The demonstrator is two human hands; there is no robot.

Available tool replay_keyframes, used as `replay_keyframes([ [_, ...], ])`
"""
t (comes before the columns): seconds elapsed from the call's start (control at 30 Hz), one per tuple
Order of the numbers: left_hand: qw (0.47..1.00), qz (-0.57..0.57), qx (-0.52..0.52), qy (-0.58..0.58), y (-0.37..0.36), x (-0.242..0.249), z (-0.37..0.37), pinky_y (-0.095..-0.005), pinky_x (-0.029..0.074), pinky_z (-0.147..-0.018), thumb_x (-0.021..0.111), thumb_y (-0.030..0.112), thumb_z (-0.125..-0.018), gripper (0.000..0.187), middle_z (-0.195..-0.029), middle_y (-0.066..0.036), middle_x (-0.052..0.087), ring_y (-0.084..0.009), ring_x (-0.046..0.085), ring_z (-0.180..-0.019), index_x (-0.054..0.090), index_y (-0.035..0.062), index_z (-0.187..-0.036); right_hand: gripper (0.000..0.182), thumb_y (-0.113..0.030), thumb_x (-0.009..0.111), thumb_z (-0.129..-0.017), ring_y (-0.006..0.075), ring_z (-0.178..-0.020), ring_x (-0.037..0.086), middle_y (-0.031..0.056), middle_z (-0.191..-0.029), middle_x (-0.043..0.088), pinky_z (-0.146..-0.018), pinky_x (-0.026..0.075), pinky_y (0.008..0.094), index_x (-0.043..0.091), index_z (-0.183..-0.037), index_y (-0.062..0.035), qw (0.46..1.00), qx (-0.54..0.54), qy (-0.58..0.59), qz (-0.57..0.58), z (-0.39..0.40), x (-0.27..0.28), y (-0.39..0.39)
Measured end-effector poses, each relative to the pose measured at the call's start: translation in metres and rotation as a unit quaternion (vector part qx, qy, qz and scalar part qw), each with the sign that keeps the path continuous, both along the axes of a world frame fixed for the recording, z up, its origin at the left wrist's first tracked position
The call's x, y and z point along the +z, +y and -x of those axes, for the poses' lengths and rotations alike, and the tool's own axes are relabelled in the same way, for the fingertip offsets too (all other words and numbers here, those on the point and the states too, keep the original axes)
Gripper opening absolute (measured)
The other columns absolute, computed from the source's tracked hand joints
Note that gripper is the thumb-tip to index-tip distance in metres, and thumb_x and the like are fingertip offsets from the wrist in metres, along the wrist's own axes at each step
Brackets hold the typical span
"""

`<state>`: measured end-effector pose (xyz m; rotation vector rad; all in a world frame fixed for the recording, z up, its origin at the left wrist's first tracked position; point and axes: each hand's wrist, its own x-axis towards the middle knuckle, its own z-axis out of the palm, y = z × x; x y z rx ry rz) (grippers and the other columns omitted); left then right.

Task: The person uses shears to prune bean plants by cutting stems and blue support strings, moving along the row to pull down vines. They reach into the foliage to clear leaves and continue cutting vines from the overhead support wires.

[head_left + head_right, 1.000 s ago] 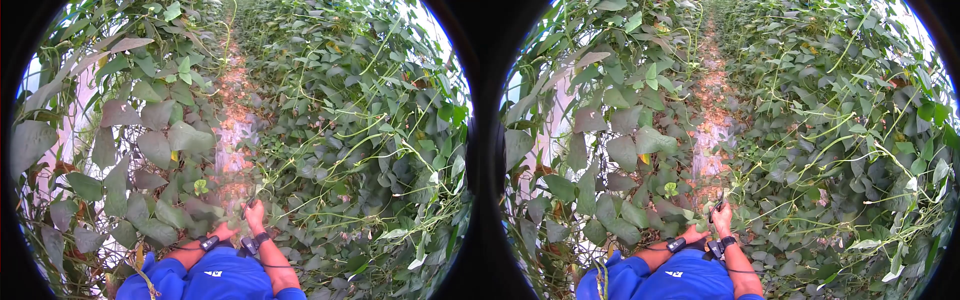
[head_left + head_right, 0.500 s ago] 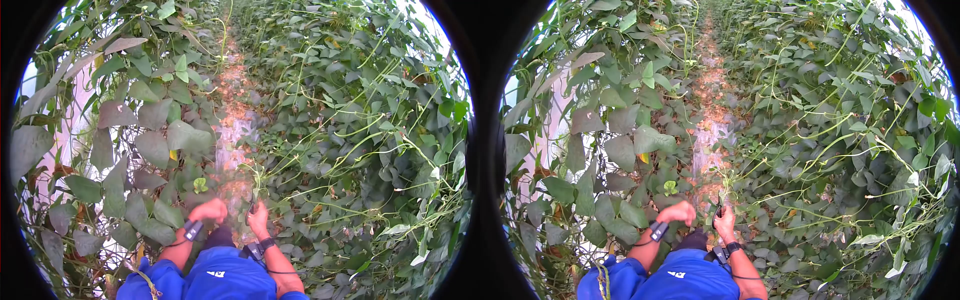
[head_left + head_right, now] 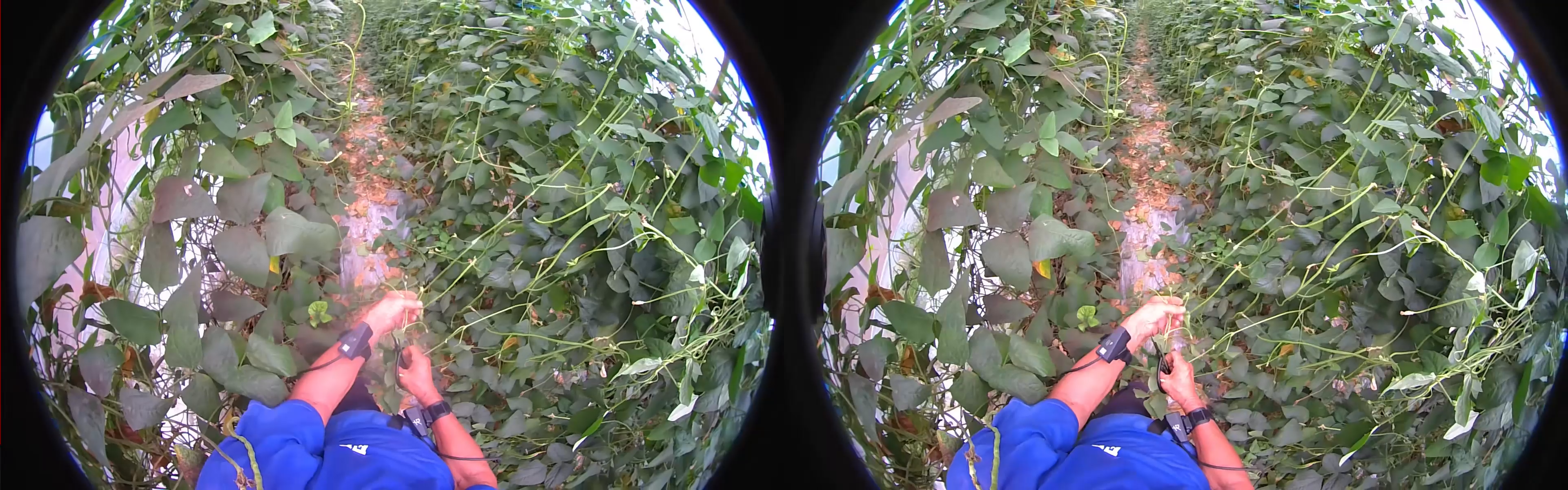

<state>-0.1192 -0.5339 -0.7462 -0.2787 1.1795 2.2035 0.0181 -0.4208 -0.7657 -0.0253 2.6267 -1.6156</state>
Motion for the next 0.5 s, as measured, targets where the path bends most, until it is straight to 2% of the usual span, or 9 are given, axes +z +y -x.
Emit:
replay_keyframes([
  [0.07,0.997,-0.064,-0.005,0.043,-0.005,-0.004,0.003,-0.0231,0.042,-0.051,0.061,0.008,-0.083,0.019,-0.07,-0.002,0.054,-0.0112,0.05,-0.057,0.052,0.0022,-0.099,0.029,-0.008,0.071,-0.068,0.0101,-0.07,0.051,0.0063,-0.073,0.057,-0.065,0.046,0.0284,0.049,-0.086,0.0001,1.0,0.003,-0.02,-0.002,0.0,-0.004,0.007],
  [0.1,0.993,-0.096,-0.007,0.065,-0.008,-0.004,0.004,-0.0229,0.042,-0.052,0.057,0.01,-0.087,0.007,-0.069,-0.001,0.053,-0.0103,0.049,-0.057,0.058,0.003,-0.086,0.029,-0.008,0.071,-0.069,0.0097,-0.072,0.053,0.007,-0.075,0.058,-0.067,0.047,0.0282,0.05,-0.087,0.0002,1.0,-0.005,-0.02,0.007,0.001,-0.013,0.01],
  [0.17,0.992,-0.106,0.019,0.072,-0.013,-0.003,0.001,-0.0225,0.041,-0.052,0.056,0.011,-0.088,0.008,-0.068,-0.001,0.053,-0.0101,0.049,-0.057,0.058,0.0033,-0.087,0.028,-0.007,0.071,-0.07,0.0098,-0.075,0.056,0.0086,-0.08,0.062,-0.068,0.048,0.0278,0.053,-0.09,0.0007,0.999,-0.015,-0.03,-0.004,0.001,-0.015,0.016],
  [0.27,0.991,-0.088,0.075,0.071,-0.018,0.003,-0.005,-0.0221,0.04,-0.051,0.052,0.014,-0.091,0.01,-0.066,0.001,0.048,-0.0089,0.046,-0.056,0.055,0.0053,-0.089,0.028,-0.007,0.071,-0.07,0.0107,-0.072,0.057,0.0082,-0.079,0.063,-0.066,0.048,0.0282,0.053,-0.09,0.0008,0.999,-0.025,-0.036,-0.009,0.002,0.022,0.013],
  [0.3,0.981,-0.117,0.137,0.07,-0.018,0.004,-0.007,-0.0214,0.037,-0.047,0.051,0.015,-0.092,0.009,-0.063,0.002,0.046,-0.0078,0.044,-0.053,0.055,0.0072,-0.089,0.03,-0.008,0.073,-0.069,0.0113,-0.072,0.058,0.0086,-0.08,0.064,-0.064,0.048,0.0287,0.053,-0.089,0.0004,0.998,-0.027,-0.054,-0.027,0.006,0.022,0.016],
  [0.33,0.966,-0.146,0.2,0.071,-0.018,0.006,-0.005,-0.0207,0.034,-0.044,0.049,0.016,-0.092,0.009,-0.06,0.004,0.044,-0.0066,0.041,-0.049,0.055,0.0092,-0.09,0.03,-0.01,0.075,-0.069,0.0103,-0.068,0.054,0.0062,-0.075,0.061,-0.061,0.046,0.0283,0.052,-0.086,-0.0001,0.999,-0.04,-0.02,0.016,0.006,0.023,0.017],
  [0.4,0.96,-0.146,0.229,0.071,-0.022,0.015,-0.004,-0.0195,0.032,-0.043,0.047,0.015,-0.093,0.009,-0.059,0.005,0.04,-0.0048,0.038,-0.048,0.053,0.0103,-0.089,0.031,-0.012,0.075,-0.07,0.0093,-0.064,0.048,0.0031,-0.07,0.055,-0.058,0.044,0.027,0.049,-0.083,-0.0004,0.997,-0.071,0.018,-0.011,0.009,0.026,0.02],
  [0.43,0.947,-0.158,0.268,0.078,-0.023,0.021,-0.003,-0.0192,0.032,-0.043,0.047,0.015,-0.093,0.01,-0.059,0.005,0.04,-0.0047,0.037,-0.048,0.052,0.0106,-0.086,0.032,-0.013,0.075,-0.071,0.0092,-0.063,0.042,0.0,-0.067,0.048,-0.056,0.04,0.0264,0.047,-0.082,-0.0005,0.995,-0.093,0.02,-0.004,0.009,0.029,0.022],
  [0.5,0.927,-0.166,0.312,0.121,-0.026,0.024,0.003,-0.0199,0.031,-0.043,0.045,0.015,-0.093,0.011,-0.059,0.005,0.038,-0.0048,0.035,-0.048,0.049,0.011,-0.083,0.031,-0.017,0.072,-0.076,0.0078,-0.062,0.038,-0.0015,-0.066,0.044,-0.054,0.037,0.0256,0.046,-0.081,-0.0011,0.994,-0.102,0.025,0.032,0.007,0.046,0.024],
])
